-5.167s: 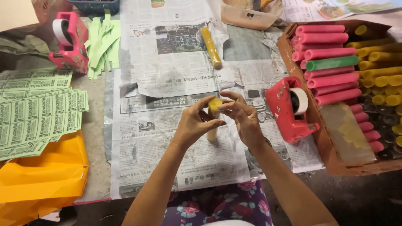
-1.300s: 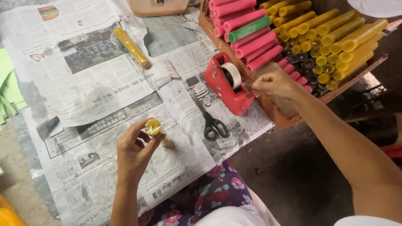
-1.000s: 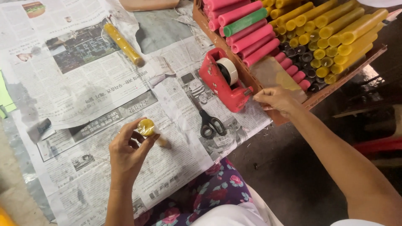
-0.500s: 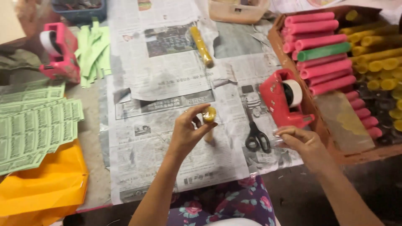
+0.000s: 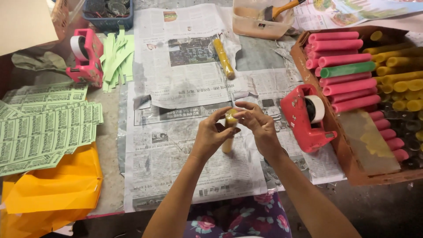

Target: The person is wrapping individual yellow candles in plastic film and securing the wrap with tape.

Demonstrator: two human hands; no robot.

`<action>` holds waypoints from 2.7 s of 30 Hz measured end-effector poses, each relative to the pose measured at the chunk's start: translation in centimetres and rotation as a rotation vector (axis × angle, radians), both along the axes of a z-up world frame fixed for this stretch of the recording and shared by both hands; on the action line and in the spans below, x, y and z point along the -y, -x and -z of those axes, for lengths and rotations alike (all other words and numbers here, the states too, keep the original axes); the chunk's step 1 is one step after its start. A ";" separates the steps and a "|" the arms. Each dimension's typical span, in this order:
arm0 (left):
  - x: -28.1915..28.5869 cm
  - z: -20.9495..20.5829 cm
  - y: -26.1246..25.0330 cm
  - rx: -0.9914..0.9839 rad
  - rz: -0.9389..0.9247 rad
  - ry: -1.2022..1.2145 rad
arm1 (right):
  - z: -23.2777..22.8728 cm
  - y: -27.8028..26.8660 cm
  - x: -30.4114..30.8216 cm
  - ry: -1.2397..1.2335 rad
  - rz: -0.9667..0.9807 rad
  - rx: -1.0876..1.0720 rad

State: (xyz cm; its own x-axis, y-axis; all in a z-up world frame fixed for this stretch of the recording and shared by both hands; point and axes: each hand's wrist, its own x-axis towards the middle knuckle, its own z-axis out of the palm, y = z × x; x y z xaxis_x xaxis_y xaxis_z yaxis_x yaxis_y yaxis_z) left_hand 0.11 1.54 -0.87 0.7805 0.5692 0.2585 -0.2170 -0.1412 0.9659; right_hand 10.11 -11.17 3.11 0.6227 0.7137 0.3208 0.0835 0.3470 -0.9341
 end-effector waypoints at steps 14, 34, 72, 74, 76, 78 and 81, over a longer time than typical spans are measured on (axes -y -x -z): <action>0.1 -1.2 -0.2 -0.024 0.024 0.047 | -1.0 0.0 0.1 0.018 0.051 0.006; 2.2 -0.8 -0.2 0.007 0.068 -0.124 | 0.8 -3.1 0.4 0.251 0.080 0.039; 3.5 -0.4 2.0 -0.142 0.003 -0.488 | 14.2 4.0 1.8 0.035 0.294 -0.350; 3.6 -0.6 2.2 -0.133 0.010 -0.489 | 14.9 5.4 2.3 0.039 0.296 -0.263; 3.5 -0.7 2.5 -0.126 0.021 -0.487 | 13.9 6.6 2.4 0.044 0.302 -0.179; 3.3 -0.8 2.7 -0.110 0.025 -0.442 | 11.1 7.6 1.9 0.263 0.347 -0.099; 3.1 -0.1 2.8 -0.119 0.038 -0.426 | 11.5 7.3 2.2 0.289 0.333 -0.009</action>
